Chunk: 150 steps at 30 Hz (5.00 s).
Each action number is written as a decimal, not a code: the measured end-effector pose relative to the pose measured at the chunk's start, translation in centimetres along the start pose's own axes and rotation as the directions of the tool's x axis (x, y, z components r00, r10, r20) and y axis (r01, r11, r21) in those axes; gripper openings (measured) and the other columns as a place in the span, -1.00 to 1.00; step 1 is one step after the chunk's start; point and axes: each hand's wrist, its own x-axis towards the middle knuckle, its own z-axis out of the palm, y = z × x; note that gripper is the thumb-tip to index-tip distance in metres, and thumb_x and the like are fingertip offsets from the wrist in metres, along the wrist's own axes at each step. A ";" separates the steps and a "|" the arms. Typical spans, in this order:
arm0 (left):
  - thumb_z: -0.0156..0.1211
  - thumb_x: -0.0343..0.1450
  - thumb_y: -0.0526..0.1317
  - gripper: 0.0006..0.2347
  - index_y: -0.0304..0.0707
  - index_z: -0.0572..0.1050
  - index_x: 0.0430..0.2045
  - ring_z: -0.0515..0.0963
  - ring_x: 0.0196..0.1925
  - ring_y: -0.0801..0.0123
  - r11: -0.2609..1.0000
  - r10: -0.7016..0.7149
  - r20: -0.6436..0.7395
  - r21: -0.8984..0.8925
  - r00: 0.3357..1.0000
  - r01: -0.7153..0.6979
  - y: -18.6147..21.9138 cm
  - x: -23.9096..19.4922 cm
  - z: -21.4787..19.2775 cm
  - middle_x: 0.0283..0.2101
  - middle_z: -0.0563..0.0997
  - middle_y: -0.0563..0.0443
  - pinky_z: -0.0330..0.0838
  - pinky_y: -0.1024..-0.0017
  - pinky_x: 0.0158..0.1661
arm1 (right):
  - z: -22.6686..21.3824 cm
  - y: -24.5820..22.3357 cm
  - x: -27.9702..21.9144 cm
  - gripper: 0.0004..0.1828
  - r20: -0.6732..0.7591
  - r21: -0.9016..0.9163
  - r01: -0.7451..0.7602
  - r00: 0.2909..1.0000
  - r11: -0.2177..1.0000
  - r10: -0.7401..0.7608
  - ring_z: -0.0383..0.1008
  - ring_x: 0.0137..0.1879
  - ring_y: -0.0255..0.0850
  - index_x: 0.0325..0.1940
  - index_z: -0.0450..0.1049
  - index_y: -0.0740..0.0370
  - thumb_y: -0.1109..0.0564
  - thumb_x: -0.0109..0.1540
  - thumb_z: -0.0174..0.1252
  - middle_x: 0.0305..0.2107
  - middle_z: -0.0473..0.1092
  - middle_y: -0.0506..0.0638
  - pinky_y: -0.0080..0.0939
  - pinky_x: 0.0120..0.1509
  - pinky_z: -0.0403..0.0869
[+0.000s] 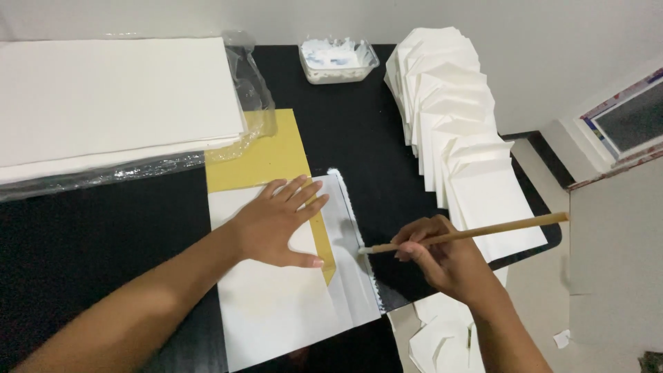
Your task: The person applies glue to the edge of a white paper sheet using a brush, then folds the paper to adhere the glued edge. The person repeats the gluing and folding process on the folded paper.
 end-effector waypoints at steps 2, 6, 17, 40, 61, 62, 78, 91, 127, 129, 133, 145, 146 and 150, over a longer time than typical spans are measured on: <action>-0.26 0.30 0.58 -0.03 -0.09 -0.09 0.49 -0.29 0.61 -0.06 0.998 -0.046 0.111 0.039 0.993 0.042 1.5 -0.8 -3.1 0.59 -0.19 -0.18 -0.40 -0.11 0.42 | 0.8 -0.5 1.2 -0.79 -0.063 -0.127 0.054 0.996 0.990 -0.062 0.68 -0.39 -0.11 -0.25 0.37 0.16 0.01 0.27 0.20 -0.35 0.63 0.09 -0.22 -0.35 0.61; -0.29 0.31 0.57 -0.04 -0.11 -0.07 0.50 -0.25 0.62 -0.08 0.995 -0.083 0.216 0.069 0.973 0.069 2.2 -1.1 -4.7 0.59 -0.17 -0.23 -0.37 -0.09 0.45 | 2.0 -0.4 3.3 -0.82 -0.148 -0.230 0.119 0.977 0.966 -0.156 0.57 -0.57 -0.07 -0.22 0.40 0.14 0.03 0.28 0.21 -0.41 0.66 0.05 -0.15 -0.48 0.46; -0.11 0.30 0.52 -0.06 -0.04 -0.07 0.51 -0.28 0.62 -0.06 0.993 -0.117 0.213 -0.007 0.970 0.121 2.5 -1.1 -5.4 0.58 -0.19 -0.27 -0.43 -0.07 0.46 | 3.9 2.1 10.4 -0.86 -0.193 -0.217 0.225 0.944 0.950 -0.267 0.50 -0.59 -0.06 -0.15 0.36 0.16 0.07 0.36 0.11 -0.38 0.60 0.11 -0.16 -0.49 0.42; -0.05 0.25 0.52 -0.04 -0.09 0.02 0.48 -0.19 0.62 -0.08 0.993 -0.117 0.184 0.008 0.976 0.117 2.4 -0.8 -4.6 0.58 -0.06 -0.12 -0.33 -0.09 0.46 | 2.9 1.4 6.2 -0.81 -0.050 0.025 0.351 0.936 0.936 -0.349 0.68 -0.12 0.03 0.01 0.15 0.27 0.11 0.39 -0.12 -0.18 0.57 0.23 0.05 -0.08 0.63; -0.09 0.28 0.56 -0.02 -0.14 -0.04 0.47 -0.28 0.59 0.01 1.000 -0.013 -0.003 -0.013 1.000 0.013 0.3 -0.1 -0.2 0.58 -0.14 -0.08 -0.39 -0.11 0.39 | -0.3 -0.2 -6.1 -0.91 0.179 0.108 -0.323 0.937 0.940 0.301 0.76 -0.20 -0.14 -0.13 0.32 0.07 0.15 0.29 0.03 -0.29 0.56 0.04 -0.16 -0.04 0.77; -0.09 0.28 0.56 -0.02 -0.15 -0.01 0.46 -0.26 0.59 -0.01 1.000 -0.002 -0.023 -0.007 1.000 0.002 0.2 -0.1 -0.1 0.57 -0.12 -0.09 -0.36 -0.12 0.39 | -0.5 0.1 -6.4 -0.92 0.175 0.174 -0.291 0.949 0.941 0.262 0.72 -0.21 -0.12 -0.13 0.31 0.09 0.16 0.29 0.02 -0.30 0.55 0.07 -0.12 -0.06 0.74; -0.10 0.29 0.55 -0.02 -0.19 -0.01 0.46 -0.27 0.59 0.00 1.000 0.005 -0.037 -0.012 0.999 -0.005 0.4 -0.3 -0.2 0.58 -0.14 -0.10 -0.38 -0.09 0.39 | 1.7 -0.4 -3.3 -0.51 -0.210 -0.354 0.200 0.935 0.914 -0.286 0.69 -0.07 -0.22 -0.21 0.60 0.09 -0.23 0.35 -0.12 -0.16 0.60 -0.08 -0.27 -0.17 0.68; -0.11 0.28 0.55 -0.02 -0.12 -0.07 0.48 -0.34 0.60 0.01 0.998 -0.041 0.062 -0.046 0.997 0.044 0.5 0.0 -0.7 0.59 -0.20 -0.07 -0.44 -0.11 0.40 | 0.9 -0.3 -5.8 -0.81 -0.037 -0.004 -0.047 0.998 0.999 0.047 0.85 -0.18 -0.15 -0.33 0.54 0.16 0.05 0.28 0.13 -0.34 0.67 0.03 -0.26 -0.24 0.78; -0.01 0.26 0.48 -0.05 -0.11 0.01 0.48 -0.21 0.62 -0.05 0.991 -0.098 0.154 -0.073 0.983 0.110 2.2 -1.2 -4.9 0.58 -0.05 -0.11 -0.37 -0.09 0.46 | 3.1 -0.4 9.2 -0.77 -0.197 -0.159 0.089 0.973 0.983 -0.120 0.63 -0.48 0.12 -0.20 0.44 0.16 0.01 0.40 -0.05 -0.58 0.58 0.16 0.04 -0.31 0.56; -0.03 0.27 0.48 -0.05 -0.10 0.00 0.48 -0.23 0.62 -0.04 0.991 -0.096 0.167 -0.074 0.981 0.110 2.2 -1.1 -4.8 0.59 -0.07 -0.09 -0.38 -0.09 0.47 | 3.2 0.6 10.5 -0.76 -0.212 -0.166 0.115 0.966 0.979 -0.150 0.64 -0.44 0.09 -0.18 0.44 0.18 0.00 0.41 -0.02 -0.59 0.58 0.13 0.02 -0.29 0.55; 0.02 0.27 0.45 -0.07 -0.11 0.03 0.47 -0.19 0.62 -0.05 0.993 -0.091 0.160 -0.063 0.983 0.102 2.3 -1.3 -5.1 0.57 -0.03 -0.12 -0.35 -0.11 0.46 | 3.9 1.0 12.1 -0.85 -0.242 -0.134 0.195 0.944 0.972 -0.223 0.64 -0.44 0.04 -0.16 0.46 0.21 0.13 0.40 0.01 -0.54 0.57 0.13 -0.03 -0.28 0.59; -0.04 0.26 0.48 -0.05 -0.16 0.05 0.47 -0.17 0.61 -0.09 0.994 -0.077 0.122 -0.063 0.990 0.085 2.4 -1.7 -5.1 0.56 0.01 -0.16 -0.34 -0.11 0.46 | 3.7 1.2 11.0 -0.81 -0.346 -0.021 0.513 0.802 0.858 -0.487 0.58 -0.15 -0.10 -0.01 0.21 0.27 0.14 0.47 -0.30 -0.14 0.35 0.14 -0.15 -0.08 0.64; -0.06 0.26 0.49 -0.05 -0.15 0.05 0.47 -0.18 0.61 -0.08 0.994 -0.083 0.131 -0.059 0.988 0.091 2.5 -1.8 -5.2 0.57 0.00 -0.15 -0.35 -0.11 0.46 | 3.7 1.5 10.7 -0.78 -0.307 0.013 0.489 0.832 0.872 -0.462 0.59 -0.12 -0.05 -0.01 0.24 0.30 0.12 0.47 -0.27 -0.15 0.36 0.17 -0.10 -0.07 0.63; -0.08 0.27 0.50 -0.04 -0.16 0.04 0.47 -0.20 0.62 -0.06 0.994 -0.087 0.153 -0.054 0.984 0.097 2.7 -1.7 -5.2 0.57 -0.02 -0.14 -0.37 -0.09 0.47 | 3.8 2.4 9.7 -0.75 -0.144 0.082 0.359 0.927 0.930 -0.346 0.62 -0.15 0.09 -0.13 0.32 0.34 0.10 0.42 -0.16 -0.20 0.46 0.29 0.07 -0.11 0.60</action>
